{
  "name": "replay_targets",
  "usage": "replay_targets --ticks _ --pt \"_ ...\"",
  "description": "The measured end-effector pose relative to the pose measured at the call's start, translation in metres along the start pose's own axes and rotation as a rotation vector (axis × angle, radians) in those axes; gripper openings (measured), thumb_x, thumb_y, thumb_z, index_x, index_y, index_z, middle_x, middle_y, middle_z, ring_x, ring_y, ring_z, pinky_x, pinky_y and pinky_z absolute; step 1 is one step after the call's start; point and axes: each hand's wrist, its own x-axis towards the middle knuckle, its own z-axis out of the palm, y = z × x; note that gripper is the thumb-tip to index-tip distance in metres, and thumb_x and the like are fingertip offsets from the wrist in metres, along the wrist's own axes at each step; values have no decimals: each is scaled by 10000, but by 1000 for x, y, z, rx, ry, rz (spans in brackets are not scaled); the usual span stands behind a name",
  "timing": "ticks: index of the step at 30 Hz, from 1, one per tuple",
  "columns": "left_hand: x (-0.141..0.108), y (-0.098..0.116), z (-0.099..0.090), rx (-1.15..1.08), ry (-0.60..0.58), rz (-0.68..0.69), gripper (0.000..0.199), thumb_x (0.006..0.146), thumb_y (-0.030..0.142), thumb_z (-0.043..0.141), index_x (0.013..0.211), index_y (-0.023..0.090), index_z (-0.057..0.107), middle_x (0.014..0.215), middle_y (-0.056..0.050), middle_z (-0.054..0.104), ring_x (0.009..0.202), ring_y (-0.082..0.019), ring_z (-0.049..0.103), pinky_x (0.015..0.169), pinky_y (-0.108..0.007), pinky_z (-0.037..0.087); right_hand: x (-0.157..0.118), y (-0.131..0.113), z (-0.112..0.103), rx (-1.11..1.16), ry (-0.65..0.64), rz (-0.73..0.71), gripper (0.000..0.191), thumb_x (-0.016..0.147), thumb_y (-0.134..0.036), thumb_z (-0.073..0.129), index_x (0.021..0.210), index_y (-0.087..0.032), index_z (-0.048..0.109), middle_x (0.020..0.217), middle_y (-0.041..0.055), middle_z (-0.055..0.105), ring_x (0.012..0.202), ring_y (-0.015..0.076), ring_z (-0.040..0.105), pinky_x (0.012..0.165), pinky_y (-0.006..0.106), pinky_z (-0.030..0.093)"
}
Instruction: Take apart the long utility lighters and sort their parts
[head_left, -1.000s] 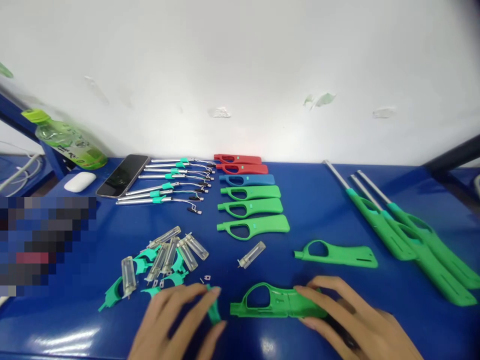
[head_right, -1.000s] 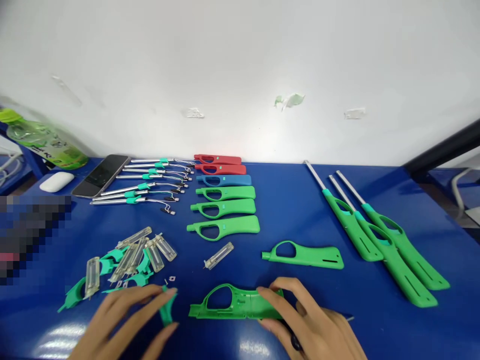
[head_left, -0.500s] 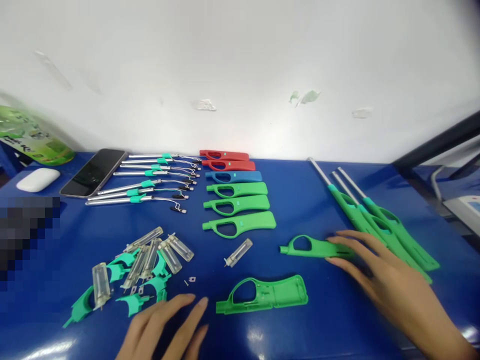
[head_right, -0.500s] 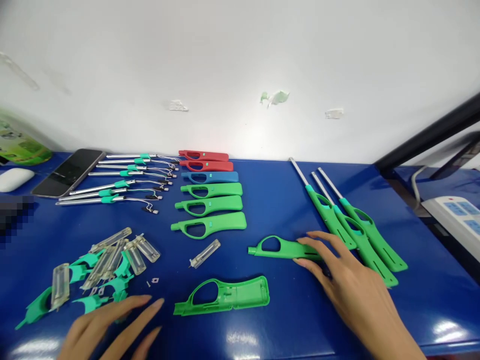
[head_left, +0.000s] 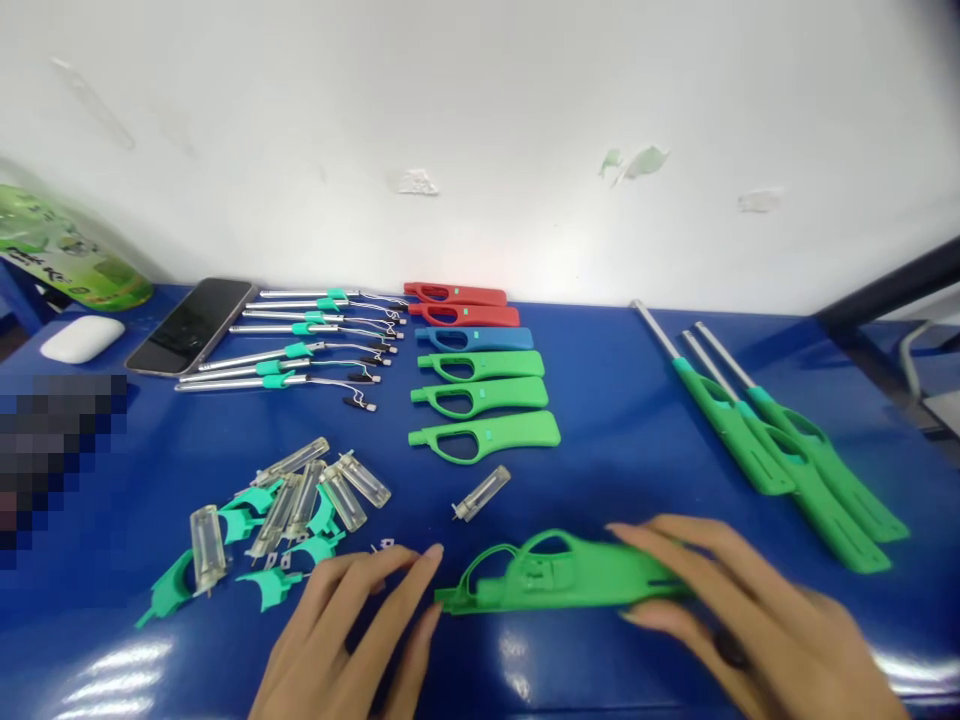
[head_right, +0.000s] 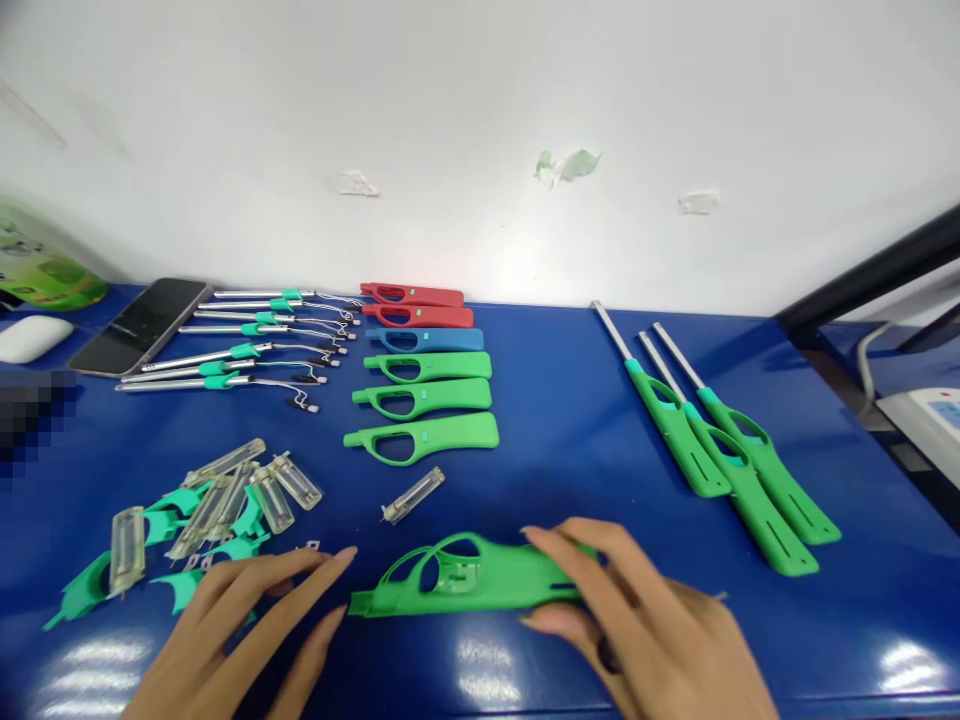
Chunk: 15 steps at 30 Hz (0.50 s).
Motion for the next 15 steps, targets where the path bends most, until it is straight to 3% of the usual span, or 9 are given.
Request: replay_targets --ticks 5,8,15 --pt "1 -5 -6 -16 46 -84 386 1019 144 558 1372 279 635 1150 -53 676 1044 -206 616 889 -349 550 17 -30 16 43 -66 -54 419 1130 -440 369 1243 -279 738 1134 37 777 647 108 760 575 210 615" --pt "1 -9 -7 -22 56 -99 358 1019 147 560 1335 284 657 1136 -43 671 1023 -197 617 881 -341 545 17 -32 22 45 -67 -60 476 1134 -439 338 1185 -255 775 1089 43 785 558 90 725 575 205 629" --pt "4 -10 -7 -24 22 -84 348 1034 144 525 1333 270 651 1134 -41 665 1027 -194 601 898 -325 529 15 -32 26 28 -82 -55 507 1139 -423 303 1190 -260 781 1100 53 794 554 80 719 640 192 645"
